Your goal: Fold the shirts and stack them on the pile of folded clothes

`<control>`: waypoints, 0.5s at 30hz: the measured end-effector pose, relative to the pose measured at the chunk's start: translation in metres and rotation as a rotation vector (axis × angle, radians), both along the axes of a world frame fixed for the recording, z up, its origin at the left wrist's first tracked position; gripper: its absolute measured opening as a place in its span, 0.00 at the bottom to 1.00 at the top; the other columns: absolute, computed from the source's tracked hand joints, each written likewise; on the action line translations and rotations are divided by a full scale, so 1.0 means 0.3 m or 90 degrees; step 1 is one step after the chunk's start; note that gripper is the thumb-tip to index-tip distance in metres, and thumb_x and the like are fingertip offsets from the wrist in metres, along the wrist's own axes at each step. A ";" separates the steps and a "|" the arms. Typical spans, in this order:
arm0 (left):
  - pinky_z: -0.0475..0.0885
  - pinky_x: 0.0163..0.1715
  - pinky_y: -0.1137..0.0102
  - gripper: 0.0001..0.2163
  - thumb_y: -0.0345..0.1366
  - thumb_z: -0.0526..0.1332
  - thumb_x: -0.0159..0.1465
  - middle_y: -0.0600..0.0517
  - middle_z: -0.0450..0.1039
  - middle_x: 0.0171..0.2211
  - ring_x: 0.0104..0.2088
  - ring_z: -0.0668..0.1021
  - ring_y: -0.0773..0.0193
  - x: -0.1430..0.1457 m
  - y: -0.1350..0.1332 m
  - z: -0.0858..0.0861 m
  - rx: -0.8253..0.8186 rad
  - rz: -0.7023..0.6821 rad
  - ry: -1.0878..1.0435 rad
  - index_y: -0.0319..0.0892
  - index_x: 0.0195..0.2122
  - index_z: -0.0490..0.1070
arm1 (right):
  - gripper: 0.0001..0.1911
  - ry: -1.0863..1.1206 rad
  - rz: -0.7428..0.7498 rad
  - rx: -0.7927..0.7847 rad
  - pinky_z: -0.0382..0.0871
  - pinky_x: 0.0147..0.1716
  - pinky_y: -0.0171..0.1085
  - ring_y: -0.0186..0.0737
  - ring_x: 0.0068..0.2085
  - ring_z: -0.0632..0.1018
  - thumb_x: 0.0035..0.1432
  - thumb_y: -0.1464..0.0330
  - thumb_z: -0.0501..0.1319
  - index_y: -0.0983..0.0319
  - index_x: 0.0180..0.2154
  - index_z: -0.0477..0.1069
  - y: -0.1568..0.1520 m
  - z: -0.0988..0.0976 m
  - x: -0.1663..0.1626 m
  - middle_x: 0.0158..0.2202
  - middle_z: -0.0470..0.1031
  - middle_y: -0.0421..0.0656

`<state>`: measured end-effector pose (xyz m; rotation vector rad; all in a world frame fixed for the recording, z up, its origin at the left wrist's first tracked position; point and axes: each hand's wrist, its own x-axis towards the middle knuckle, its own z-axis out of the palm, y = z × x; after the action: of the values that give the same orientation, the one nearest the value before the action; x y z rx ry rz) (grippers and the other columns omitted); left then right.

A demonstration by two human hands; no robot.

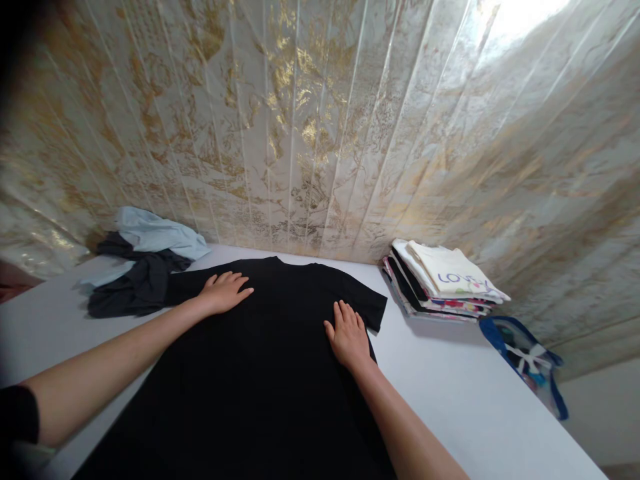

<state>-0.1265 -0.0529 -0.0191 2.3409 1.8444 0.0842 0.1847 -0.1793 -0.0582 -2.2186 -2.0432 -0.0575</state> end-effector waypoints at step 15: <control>0.46 0.63 0.54 0.29 0.52 0.41 0.67 0.46 0.45 0.69 0.67 0.51 0.53 0.198 0.168 -0.073 0.064 -0.065 -0.037 0.45 0.67 0.52 | 0.26 0.026 -0.208 0.046 0.55 0.59 0.46 0.46 0.62 0.63 0.67 0.60 0.45 0.62 0.61 0.60 -0.041 0.011 0.284 0.63 0.62 0.48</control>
<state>-0.0670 -0.0024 -0.0411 2.4673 1.7290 0.2365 0.2698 -0.1917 -0.0550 -2.4602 -1.6134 -0.1129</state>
